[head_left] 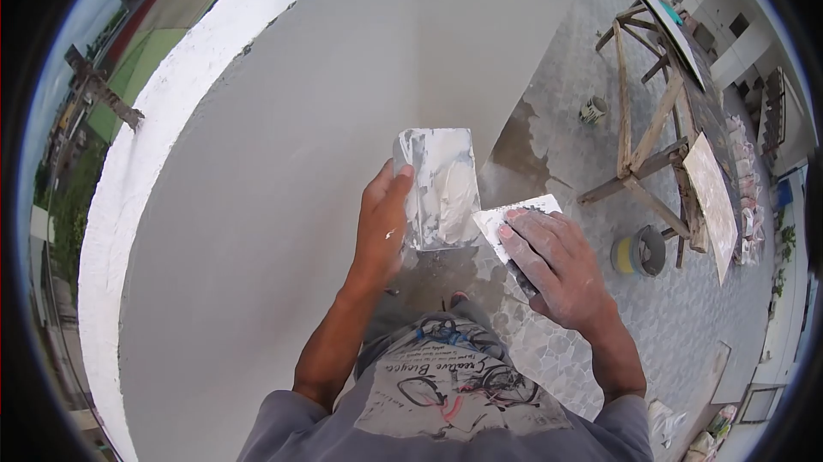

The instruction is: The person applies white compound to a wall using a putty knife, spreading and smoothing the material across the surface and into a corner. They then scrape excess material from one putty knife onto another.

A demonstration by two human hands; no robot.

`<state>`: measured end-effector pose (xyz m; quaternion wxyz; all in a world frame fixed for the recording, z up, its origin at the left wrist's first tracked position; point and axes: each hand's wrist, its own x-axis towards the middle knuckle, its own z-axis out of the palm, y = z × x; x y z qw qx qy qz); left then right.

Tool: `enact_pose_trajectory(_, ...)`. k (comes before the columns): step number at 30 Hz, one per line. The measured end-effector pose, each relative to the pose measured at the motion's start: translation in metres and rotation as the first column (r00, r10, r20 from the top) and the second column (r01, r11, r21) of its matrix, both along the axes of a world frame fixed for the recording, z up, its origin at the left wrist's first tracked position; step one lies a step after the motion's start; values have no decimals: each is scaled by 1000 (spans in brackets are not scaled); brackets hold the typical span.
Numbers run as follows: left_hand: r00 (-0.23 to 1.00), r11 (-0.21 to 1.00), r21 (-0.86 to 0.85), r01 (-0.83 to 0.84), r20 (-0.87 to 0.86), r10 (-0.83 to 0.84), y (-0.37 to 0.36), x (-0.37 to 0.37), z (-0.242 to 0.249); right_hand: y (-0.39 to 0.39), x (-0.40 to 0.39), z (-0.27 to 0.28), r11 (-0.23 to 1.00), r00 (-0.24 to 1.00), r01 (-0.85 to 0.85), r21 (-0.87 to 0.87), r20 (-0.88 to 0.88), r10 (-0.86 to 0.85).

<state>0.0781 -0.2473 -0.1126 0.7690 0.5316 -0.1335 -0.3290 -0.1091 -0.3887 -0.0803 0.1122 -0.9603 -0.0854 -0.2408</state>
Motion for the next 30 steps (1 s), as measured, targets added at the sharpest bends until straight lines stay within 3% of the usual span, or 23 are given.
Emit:
enact_pose_trajectory(18, 999, 1000, -5, -2, -34, 2, -1, -3, -8, -8, 2, -7, 999, 1000, -11, -52, -21, 10)
enact_pose_trajectory(30, 998, 999, 0, -37, -60, 37, -3, 1, -18, 19, 18, -16, 992, 994, -109, -57, -34, 107)
